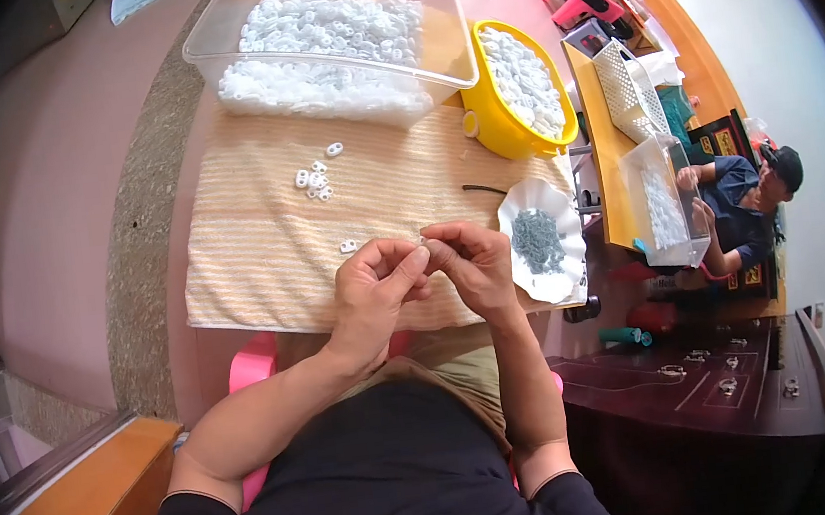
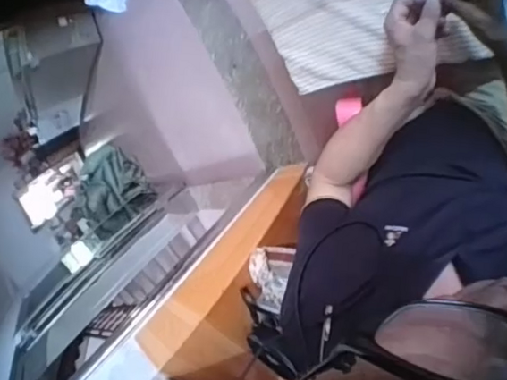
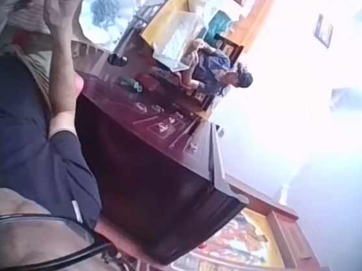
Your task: Assembling small white plastic components by hand at a workstation.
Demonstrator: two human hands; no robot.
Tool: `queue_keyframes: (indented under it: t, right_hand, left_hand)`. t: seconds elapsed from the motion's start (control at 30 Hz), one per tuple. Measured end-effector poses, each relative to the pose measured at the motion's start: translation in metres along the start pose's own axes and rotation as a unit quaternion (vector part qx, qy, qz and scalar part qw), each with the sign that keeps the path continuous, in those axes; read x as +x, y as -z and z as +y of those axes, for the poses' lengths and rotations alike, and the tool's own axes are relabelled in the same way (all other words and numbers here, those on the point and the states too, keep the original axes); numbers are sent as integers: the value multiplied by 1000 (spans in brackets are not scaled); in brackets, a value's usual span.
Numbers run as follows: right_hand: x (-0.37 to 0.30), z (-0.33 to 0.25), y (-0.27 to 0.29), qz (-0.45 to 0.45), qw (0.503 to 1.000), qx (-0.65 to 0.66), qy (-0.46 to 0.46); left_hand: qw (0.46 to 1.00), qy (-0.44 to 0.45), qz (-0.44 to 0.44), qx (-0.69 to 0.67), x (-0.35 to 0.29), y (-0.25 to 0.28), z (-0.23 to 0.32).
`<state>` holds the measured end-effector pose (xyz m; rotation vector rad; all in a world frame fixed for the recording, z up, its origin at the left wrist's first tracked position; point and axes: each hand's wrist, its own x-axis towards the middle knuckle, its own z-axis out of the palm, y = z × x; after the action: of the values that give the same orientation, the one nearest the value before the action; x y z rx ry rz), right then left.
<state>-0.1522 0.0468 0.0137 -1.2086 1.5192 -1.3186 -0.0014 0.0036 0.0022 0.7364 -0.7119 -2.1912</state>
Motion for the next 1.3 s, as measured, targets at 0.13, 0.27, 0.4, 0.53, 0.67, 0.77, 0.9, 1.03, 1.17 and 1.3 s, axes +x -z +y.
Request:
queue_keyframes:
  t: [0.13, 0.27, 0.4, 0.53, 0.67, 0.77, 0.9, 1.03, 1.17, 1.3]
  right_hand:
    - [-10, 0, -1, 2, 1000, 5, 11]
    - [-14, 2, 1, 1, 1000, 22, -3]
    - [-17, 7, 2, -9, 999, 44, -8]
    - [-19, 7, -2, 1, 999, 32, 31]
    - [-19, 9, -4, 26, 985, -92, 146]
    - [-24, 1, -2, 39, 979, -129, 154]
    - [-40, -4, 20, 62, 967, -201, 145]
    - [-66, 1, 74, 127, 952, -270, 69]
    - [-80, 0, 107, 164, 921, -352, 38]
    - [-84, -8, 112, 128, 900, -416, 28]
  left_hand:
    - [1000, 2, -2, -11, 1, 1, -4]
    - [999, 39, 3, -24, 0, 0, -1]
    - [998, 62, -6, -32, 0, 3, -2]
    - [997, 48, -11, -51, 0, 2, -3]
    - [997, 44, -15, -65, 1, 3, -6]
    - [996, 46, -20, -70, 3, 5, -8]
    - [997, 51, -19, -56, 5, 8, -10]
    - [996, 66, -20, -49, 2, 4, -6]
    - [996, 68, -18, -50, 1, 3, -5]
    - [996, 73, -19, -52, 1, 4, -7]
